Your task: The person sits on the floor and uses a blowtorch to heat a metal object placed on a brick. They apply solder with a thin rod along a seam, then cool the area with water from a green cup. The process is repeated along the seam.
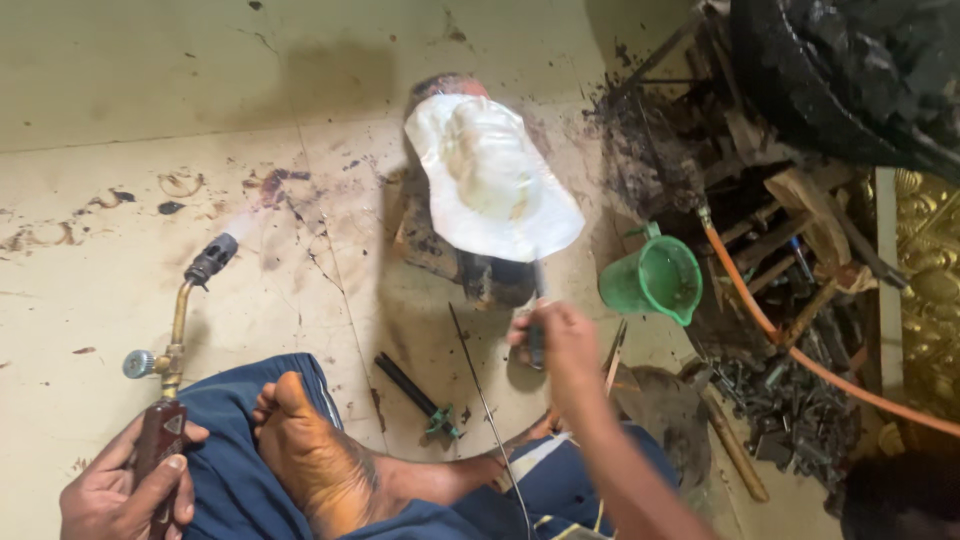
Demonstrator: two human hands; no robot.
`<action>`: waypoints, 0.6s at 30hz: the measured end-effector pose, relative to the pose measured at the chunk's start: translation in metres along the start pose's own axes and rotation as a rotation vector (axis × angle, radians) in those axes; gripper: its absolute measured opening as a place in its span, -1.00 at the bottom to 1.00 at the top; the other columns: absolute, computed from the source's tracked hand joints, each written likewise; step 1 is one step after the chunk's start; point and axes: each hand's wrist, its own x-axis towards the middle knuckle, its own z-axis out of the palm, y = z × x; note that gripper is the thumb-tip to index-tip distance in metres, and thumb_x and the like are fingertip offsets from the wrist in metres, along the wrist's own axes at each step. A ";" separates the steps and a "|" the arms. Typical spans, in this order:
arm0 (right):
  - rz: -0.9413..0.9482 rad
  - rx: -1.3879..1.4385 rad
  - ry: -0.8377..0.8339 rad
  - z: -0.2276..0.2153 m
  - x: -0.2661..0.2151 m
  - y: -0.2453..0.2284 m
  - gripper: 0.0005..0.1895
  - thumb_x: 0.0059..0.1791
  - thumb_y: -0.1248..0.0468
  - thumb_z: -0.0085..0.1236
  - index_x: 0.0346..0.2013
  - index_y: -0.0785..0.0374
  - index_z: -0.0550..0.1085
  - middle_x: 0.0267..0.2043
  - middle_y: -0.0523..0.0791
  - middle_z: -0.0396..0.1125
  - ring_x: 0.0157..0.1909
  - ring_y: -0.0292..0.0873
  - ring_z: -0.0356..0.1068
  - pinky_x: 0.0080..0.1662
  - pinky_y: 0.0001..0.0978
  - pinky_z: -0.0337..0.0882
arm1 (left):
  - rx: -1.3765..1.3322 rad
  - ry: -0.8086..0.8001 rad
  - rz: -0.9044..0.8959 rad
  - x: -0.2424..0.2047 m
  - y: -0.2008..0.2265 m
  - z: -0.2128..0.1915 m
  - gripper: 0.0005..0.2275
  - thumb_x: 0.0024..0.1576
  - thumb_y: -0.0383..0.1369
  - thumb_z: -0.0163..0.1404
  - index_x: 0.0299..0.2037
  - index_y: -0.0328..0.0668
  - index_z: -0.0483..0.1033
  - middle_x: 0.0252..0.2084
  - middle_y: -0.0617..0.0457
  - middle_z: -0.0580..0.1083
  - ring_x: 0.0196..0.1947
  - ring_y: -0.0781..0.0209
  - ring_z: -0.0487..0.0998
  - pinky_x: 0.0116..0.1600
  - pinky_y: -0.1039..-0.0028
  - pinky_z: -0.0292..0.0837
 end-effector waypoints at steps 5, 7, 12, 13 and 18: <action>-0.029 0.049 0.099 0.021 -0.002 0.071 -0.74 0.13 0.16 -0.07 -0.23 0.31 0.45 -0.23 -0.06 0.46 -0.24 -0.24 0.50 -0.32 -0.45 0.45 | 0.000 -0.032 0.058 -0.005 0.015 0.005 -0.70 0.25 -0.63 -0.05 0.19 -0.58 0.48 -0.64 -0.18 0.42 -0.79 0.25 0.40 -0.70 0.48 0.31; -0.044 0.003 0.114 0.022 -0.005 0.077 -0.73 0.13 0.15 -0.07 -0.22 0.31 0.46 -0.20 -0.06 0.45 -0.19 -0.26 0.50 -0.29 -0.46 0.46 | 0.007 0.030 0.031 -0.010 0.021 0.011 -0.69 0.23 -0.64 -0.04 0.19 -0.58 0.49 -0.65 -0.21 0.42 -0.79 0.24 0.36 -0.70 0.48 0.25; -0.062 -0.180 0.093 0.020 -0.010 0.074 -0.68 0.11 0.11 -0.05 -0.22 0.34 0.46 -0.22 -0.09 0.46 -0.17 -0.31 0.53 -0.21 -0.46 0.55 | 0.068 0.093 0.077 -0.015 0.036 0.025 -0.68 0.23 -0.66 -0.04 0.19 -0.65 0.45 -0.60 -0.26 0.46 -0.75 0.23 0.39 -0.69 0.48 0.28; -0.043 -0.265 0.097 0.016 -0.012 0.074 -0.67 0.11 0.09 -0.05 -0.22 0.33 0.48 -0.23 -0.08 0.48 -0.22 -0.27 0.49 -0.23 -0.44 0.50 | 0.050 0.082 0.101 -0.016 0.038 0.027 -0.68 0.23 -0.66 -0.04 0.20 -0.66 0.45 -0.59 -0.25 0.46 -0.74 0.25 0.39 -0.69 0.50 0.27; 0.013 -0.209 -0.085 -0.040 -0.017 0.092 -0.63 0.11 0.07 -0.04 -0.19 0.32 0.55 -0.23 -0.07 0.46 -0.27 -0.26 0.36 -0.28 -0.38 0.38 | 0.030 0.112 0.126 -0.018 0.043 0.033 -0.65 0.18 -0.67 -0.06 0.20 -0.63 0.40 -0.44 -0.17 0.51 -0.70 0.30 0.41 -0.70 0.54 0.28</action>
